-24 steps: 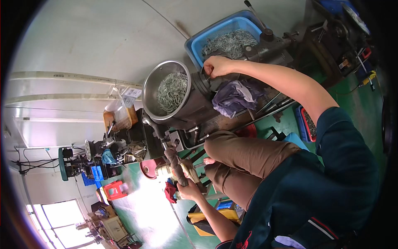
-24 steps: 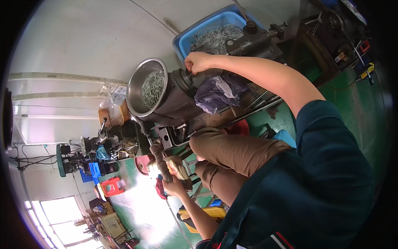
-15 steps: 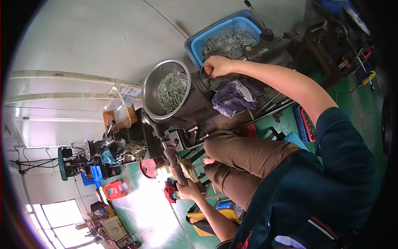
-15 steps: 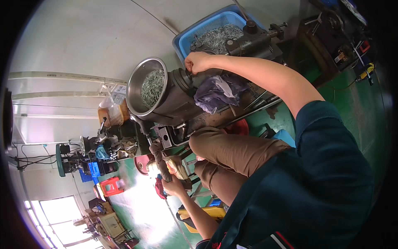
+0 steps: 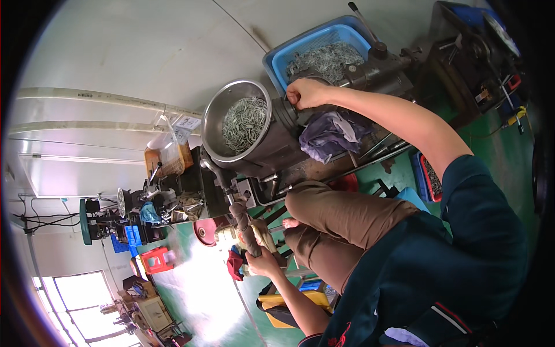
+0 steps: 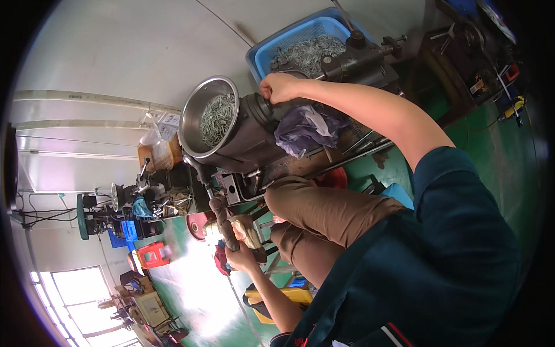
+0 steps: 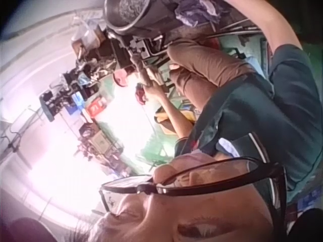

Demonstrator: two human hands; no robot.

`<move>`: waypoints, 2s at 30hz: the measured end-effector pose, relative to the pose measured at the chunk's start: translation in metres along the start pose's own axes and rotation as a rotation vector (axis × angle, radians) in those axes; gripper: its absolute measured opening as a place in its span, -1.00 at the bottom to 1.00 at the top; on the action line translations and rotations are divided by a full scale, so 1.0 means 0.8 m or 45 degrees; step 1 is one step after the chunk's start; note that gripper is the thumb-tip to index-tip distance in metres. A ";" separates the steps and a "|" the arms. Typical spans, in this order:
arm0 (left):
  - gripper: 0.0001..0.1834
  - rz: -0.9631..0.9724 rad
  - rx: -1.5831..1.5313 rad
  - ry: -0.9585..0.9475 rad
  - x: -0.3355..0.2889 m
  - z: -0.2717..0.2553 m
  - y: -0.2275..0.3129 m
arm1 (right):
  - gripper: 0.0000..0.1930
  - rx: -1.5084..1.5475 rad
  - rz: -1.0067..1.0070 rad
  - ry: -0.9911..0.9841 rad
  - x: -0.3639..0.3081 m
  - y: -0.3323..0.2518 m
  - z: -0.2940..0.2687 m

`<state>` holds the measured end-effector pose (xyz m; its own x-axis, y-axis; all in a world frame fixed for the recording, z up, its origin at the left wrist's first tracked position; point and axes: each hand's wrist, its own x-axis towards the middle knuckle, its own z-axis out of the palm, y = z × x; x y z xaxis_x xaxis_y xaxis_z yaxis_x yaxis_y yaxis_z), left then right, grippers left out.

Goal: The person operates a workshop machine, picking metal pins from a bowl, inserting them into the machine spindle by hand, and engaging the machine levers.

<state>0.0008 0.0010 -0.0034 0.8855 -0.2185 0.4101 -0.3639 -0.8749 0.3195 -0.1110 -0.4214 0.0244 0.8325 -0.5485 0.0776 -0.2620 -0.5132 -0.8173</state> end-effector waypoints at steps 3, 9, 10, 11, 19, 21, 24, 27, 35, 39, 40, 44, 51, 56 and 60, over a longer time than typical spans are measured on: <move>-0.71 0.020 0.093 0.028 0.005 -0.001 -0.014 | -0.84 -0.002 -0.019 -0.029 0.003 -0.006 0.007; -0.75 0.031 0.224 -0.051 0.057 0.021 -0.077 | -0.84 0.021 -0.028 -0.024 -0.002 -0.002 0.002; -0.74 0.071 0.221 -0.010 0.063 0.024 -0.083 | -0.84 0.020 -0.030 -0.029 -0.001 -0.002 0.000; -0.74 0.069 0.222 -0.011 0.066 0.027 -0.087 | -0.85 -0.006 -0.054 -0.056 -0.001 0.000 -0.003; -0.64 0.016 0.206 -0.129 0.091 0.035 -0.091 | -0.74 -1.070 0.218 0.005 0.018 0.008 -0.101; -0.65 -0.035 0.286 -0.126 0.089 0.023 -0.101 | -0.73 -1.368 0.310 0.034 0.023 0.022 -0.142; -0.67 -0.025 0.238 -0.119 0.087 0.024 -0.099 | -0.67 -1.391 0.504 0.247 -0.021 0.075 -0.213; -0.68 -0.045 0.249 -0.117 0.086 0.015 -0.104 | -0.64 -1.317 0.376 0.498 -0.077 0.115 -0.242; -0.71 -0.082 0.212 -0.150 0.085 0.017 -0.088 | -0.56 -1.465 0.511 0.817 -0.252 0.105 -0.254; -0.72 0.005 0.177 -0.041 0.082 0.011 -0.086 | -0.50 -1.323 0.484 0.751 -0.269 0.086 -0.240; -0.73 -0.016 0.170 -0.057 0.081 0.009 -0.084 | -0.47 -1.318 0.517 0.721 -0.270 0.083 -0.239; -0.73 0.048 0.206 -0.038 0.080 0.025 -0.081 | -0.40 -1.342 0.531 0.753 -0.283 0.084 -0.241; -0.70 0.021 0.222 -0.060 0.079 0.018 -0.087 | -0.40 -1.350 0.543 0.744 -0.277 0.080 -0.236; -0.69 -0.017 0.241 -0.076 0.082 0.022 -0.094 | -0.40 -1.354 0.563 0.746 -0.275 0.076 -0.233; -0.69 -0.018 0.238 -0.082 0.083 0.026 -0.097 | -0.40 -1.355 0.594 0.761 -0.275 0.076 -0.232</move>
<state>0.0935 0.0453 -0.0187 0.9091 -0.2274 0.3489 -0.2963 -0.9419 0.1580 -0.4005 -0.4543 0.0637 0.2866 -0.8810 0.3764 -0.9500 -0.3123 -0.0075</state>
